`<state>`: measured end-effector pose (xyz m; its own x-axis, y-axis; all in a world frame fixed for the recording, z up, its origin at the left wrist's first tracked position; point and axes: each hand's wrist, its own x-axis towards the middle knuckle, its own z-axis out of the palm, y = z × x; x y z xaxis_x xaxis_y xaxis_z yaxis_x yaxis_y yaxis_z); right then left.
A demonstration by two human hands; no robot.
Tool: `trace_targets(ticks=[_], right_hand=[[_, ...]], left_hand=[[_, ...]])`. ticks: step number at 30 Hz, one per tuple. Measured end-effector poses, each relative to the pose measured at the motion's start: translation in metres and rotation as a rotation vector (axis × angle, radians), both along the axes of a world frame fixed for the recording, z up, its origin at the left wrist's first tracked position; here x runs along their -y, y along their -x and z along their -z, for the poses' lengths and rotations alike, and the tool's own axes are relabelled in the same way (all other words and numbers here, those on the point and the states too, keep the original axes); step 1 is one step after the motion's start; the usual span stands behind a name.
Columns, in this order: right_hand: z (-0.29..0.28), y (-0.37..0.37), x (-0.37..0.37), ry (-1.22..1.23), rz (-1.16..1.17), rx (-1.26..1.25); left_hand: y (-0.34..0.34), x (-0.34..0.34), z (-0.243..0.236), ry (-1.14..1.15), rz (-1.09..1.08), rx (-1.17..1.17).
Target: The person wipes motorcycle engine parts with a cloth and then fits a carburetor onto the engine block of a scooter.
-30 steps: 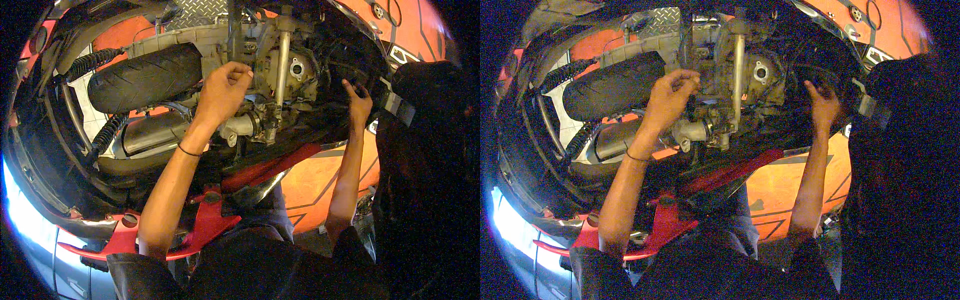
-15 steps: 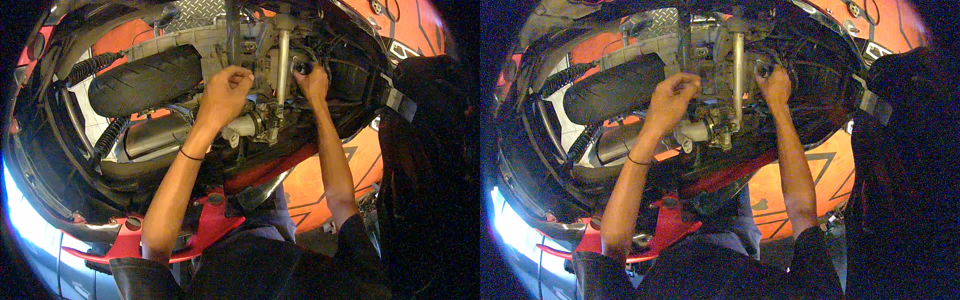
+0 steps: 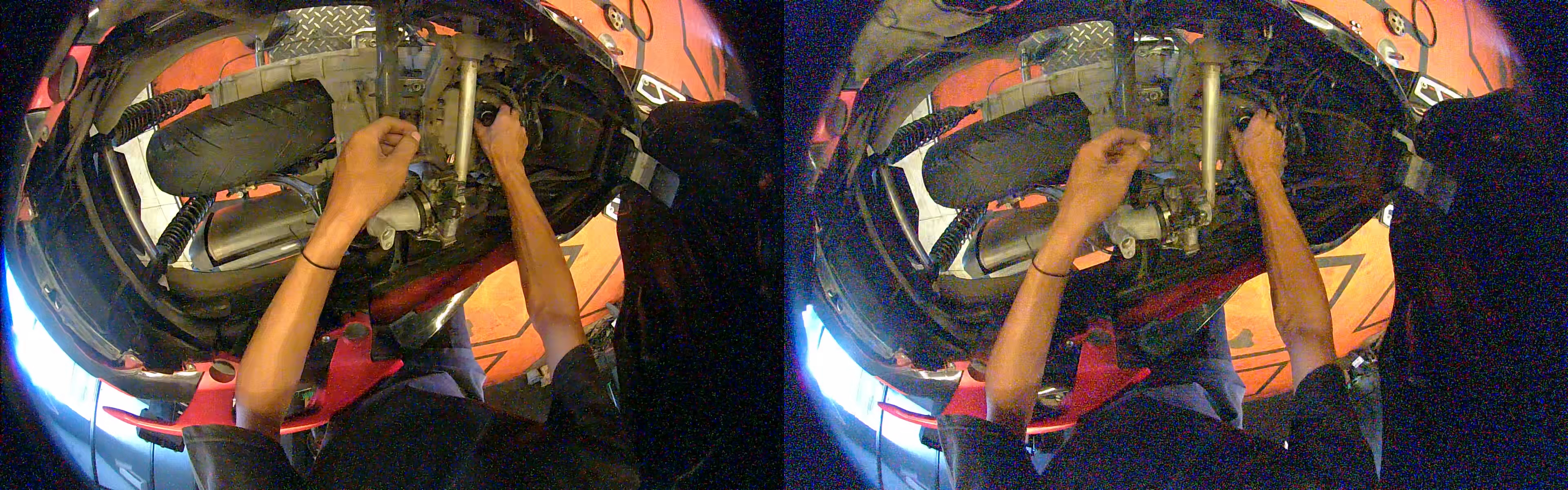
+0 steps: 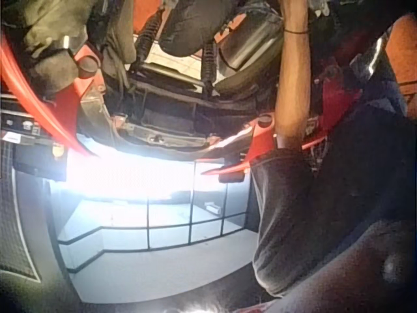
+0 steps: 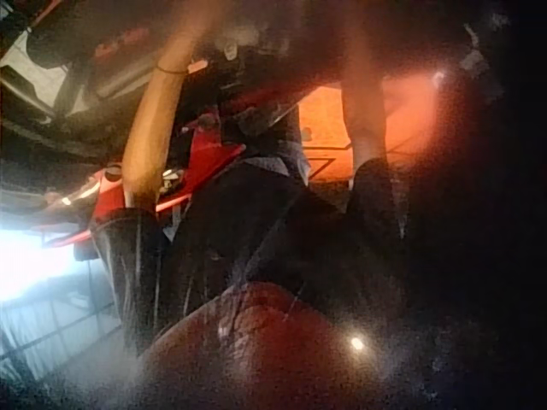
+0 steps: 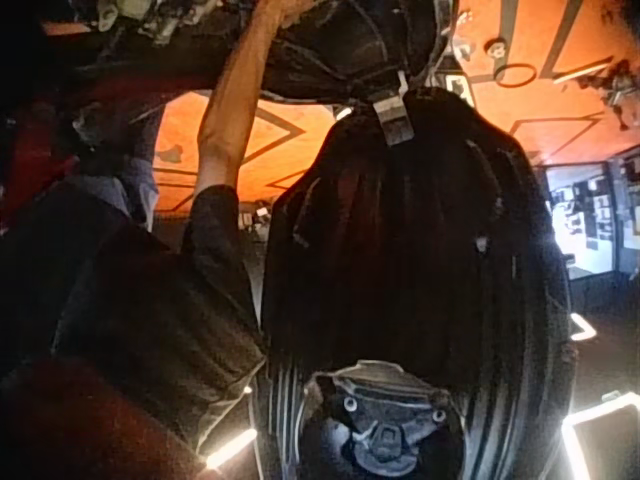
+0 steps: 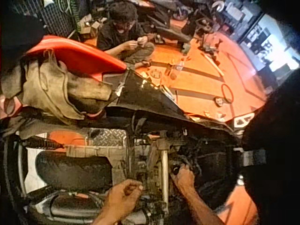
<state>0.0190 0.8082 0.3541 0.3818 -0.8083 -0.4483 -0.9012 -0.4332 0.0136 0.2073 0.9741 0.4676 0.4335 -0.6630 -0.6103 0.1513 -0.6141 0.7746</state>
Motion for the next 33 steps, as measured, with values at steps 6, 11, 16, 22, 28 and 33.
trace_targets(ticks=[6,11,16,22,28,33], right_hand=[[0.006,0.005,0.001,0.009,-0.013,0.014],[0.007,0.004,0.001,0.031,-0.012,0.01],[0.002,0.003,0.001,0.025,-0.007,0.046],[0.001,0.002,0.002,-0.01,0.019,0.014],[0.007,0.005,0.002,-0.009,-0.014,0.009],[0.01,0.007,0.002,0.007,-0.04,0.006]], left_hand=[[-0.002,0.001,-0.001,-0.024,-0.03,-0.036],[-0.006,0.002,-0.003,0.007,-0.061,-0.031],[-0.01,0.003,-0.006,0.008,-0.045,0.008],[-0.012,0.006,-0.015,-0.003,-0.012,-0.041],[-0.016,0.008,-0.024,0.012,-0.019,-0.068],[-0.027,0.011,-0.031,0.061,-0.098,-0.004]])
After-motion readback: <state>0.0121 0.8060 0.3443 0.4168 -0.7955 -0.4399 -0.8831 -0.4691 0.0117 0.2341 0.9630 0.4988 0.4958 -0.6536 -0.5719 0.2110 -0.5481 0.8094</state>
